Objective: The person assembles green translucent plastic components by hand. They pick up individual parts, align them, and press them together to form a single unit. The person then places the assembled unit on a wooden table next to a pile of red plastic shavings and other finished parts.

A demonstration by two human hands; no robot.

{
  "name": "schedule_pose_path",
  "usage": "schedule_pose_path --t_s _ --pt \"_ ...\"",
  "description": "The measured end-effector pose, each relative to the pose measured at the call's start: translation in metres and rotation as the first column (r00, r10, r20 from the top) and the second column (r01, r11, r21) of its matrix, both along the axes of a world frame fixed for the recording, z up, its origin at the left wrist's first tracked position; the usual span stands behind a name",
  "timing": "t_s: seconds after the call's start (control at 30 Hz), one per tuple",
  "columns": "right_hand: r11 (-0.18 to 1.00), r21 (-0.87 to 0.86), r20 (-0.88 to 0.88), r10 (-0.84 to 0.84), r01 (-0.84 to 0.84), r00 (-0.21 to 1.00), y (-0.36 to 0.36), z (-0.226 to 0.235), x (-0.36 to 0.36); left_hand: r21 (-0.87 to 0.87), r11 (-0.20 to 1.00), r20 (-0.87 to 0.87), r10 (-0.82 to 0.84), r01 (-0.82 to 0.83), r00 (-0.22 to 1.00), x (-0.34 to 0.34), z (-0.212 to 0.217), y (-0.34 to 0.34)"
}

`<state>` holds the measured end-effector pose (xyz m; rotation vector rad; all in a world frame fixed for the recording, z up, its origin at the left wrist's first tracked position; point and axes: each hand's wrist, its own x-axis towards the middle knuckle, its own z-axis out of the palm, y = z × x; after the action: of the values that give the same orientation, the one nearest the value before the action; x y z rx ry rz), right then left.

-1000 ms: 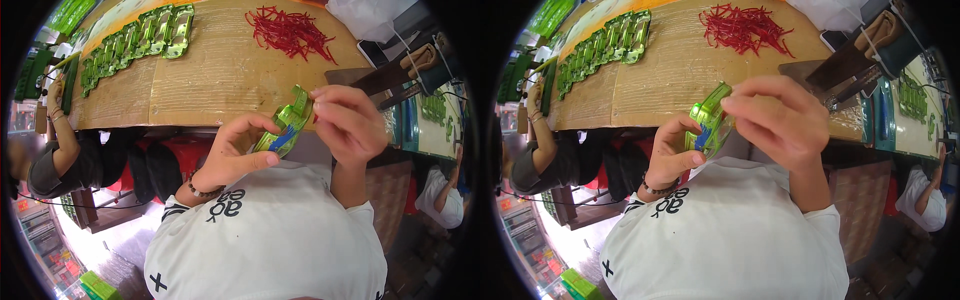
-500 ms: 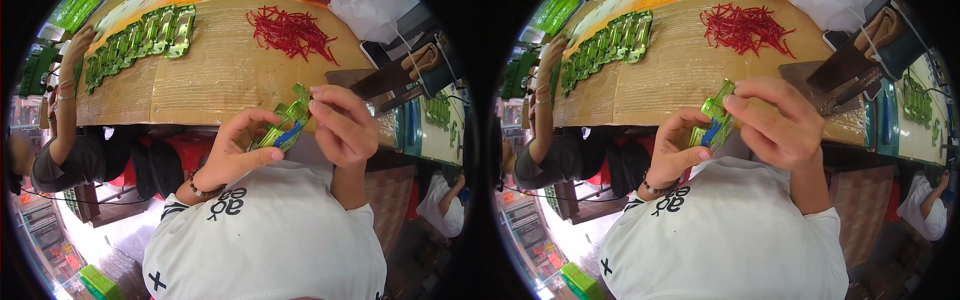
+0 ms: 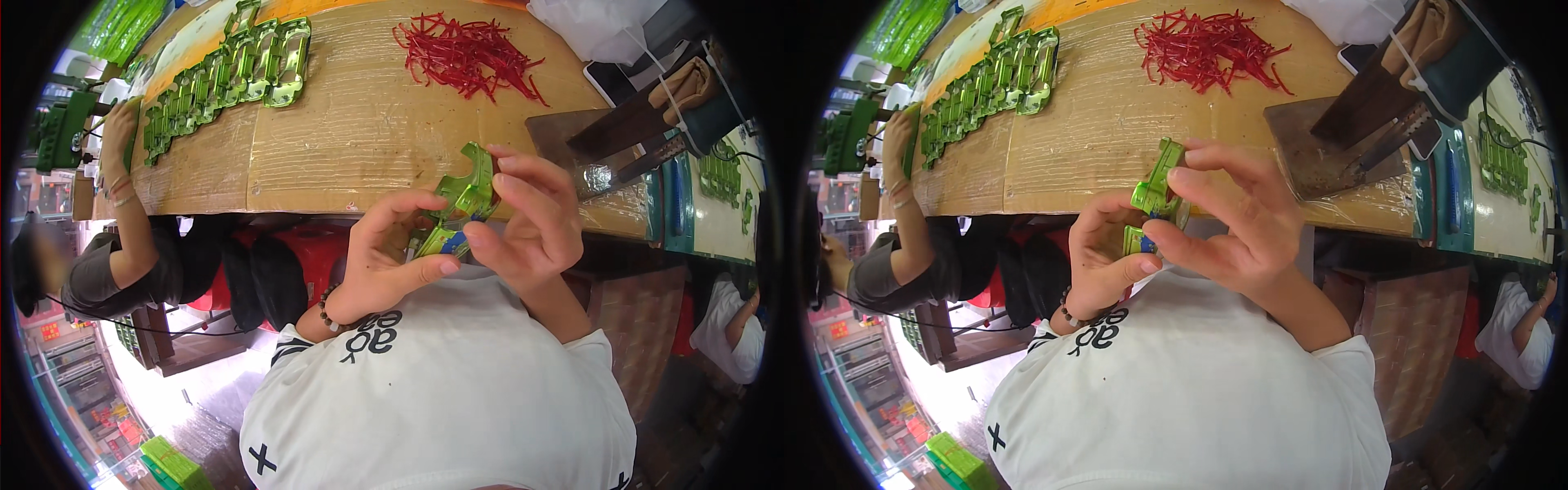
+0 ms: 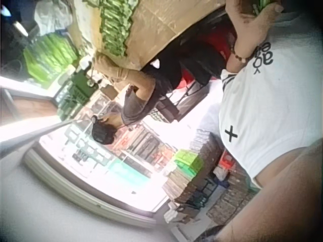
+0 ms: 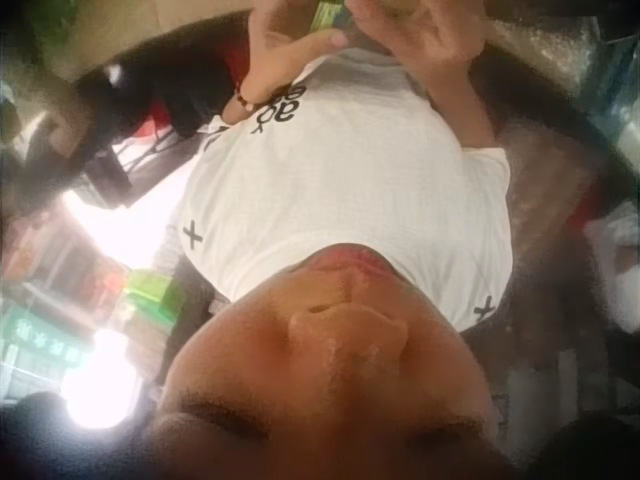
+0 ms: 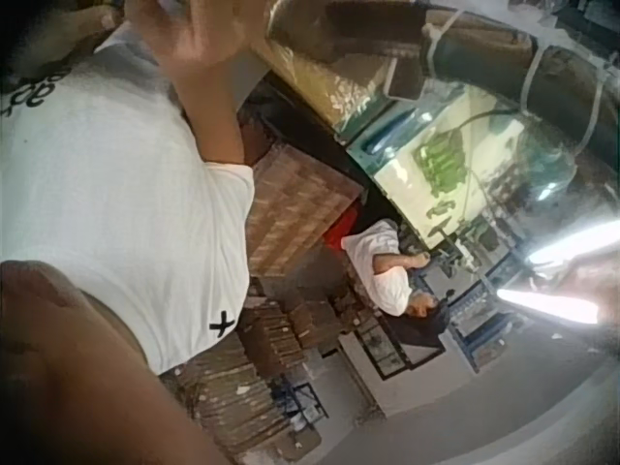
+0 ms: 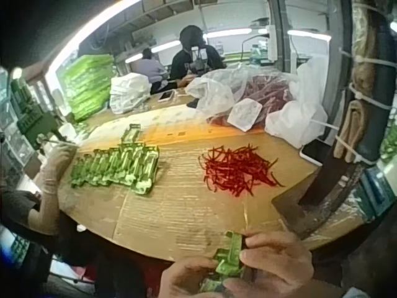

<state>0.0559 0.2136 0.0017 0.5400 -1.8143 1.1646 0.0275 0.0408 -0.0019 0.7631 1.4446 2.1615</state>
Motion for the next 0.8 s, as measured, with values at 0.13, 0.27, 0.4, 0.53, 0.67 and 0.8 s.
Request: schedule_pose_path --t_s 0.13,0.27,0.4,0.53,0.67,0.8 --pt "0.99 0.074 -0.161 -0.106 0.12 0.981 0.0 -0.003 -0.002 0.029 0.999 0.049 -0.03 0.029 0.998 0.002 0.0 0.001" --pt "0.945 0.171 -0.174 -0.251 0.28 0.952 0.001 0.003 0.014 0.087 0.984 0.085 -0.165 0.157 0.983 0.001 -0.005 -0.002" --pt "0.984 0.04 -0.095 -0.168 0.172 0.981 -0.008 -0.006 0.016 0.064 0.993 0.019 -0.102 0.101 0.995 0.004 -0.009 0.002" --pt "0.937 -0.333 0.076 0.137 -0.104 0.988 -0.023 -0.014 0.019 -0.175 0.982 -0.109 0.051 -0.069 0.993 0.01 0.007 0.009" --pt "0.638 -0.743 0.093 0.399 -0.203 0.912 -0.024 -0.022 0.044 -0.498 0.866 -0.384 -0.179 -0.04 0.906 0.011 0.029 0.008" --pt "0.12 -0.978 0.208 0.669 0.173 0.714 0.006 -0.006 0.077 -0.526 0.695 -0.133 -0.637 0.49 0.76 -0.003 0.051 0.005"
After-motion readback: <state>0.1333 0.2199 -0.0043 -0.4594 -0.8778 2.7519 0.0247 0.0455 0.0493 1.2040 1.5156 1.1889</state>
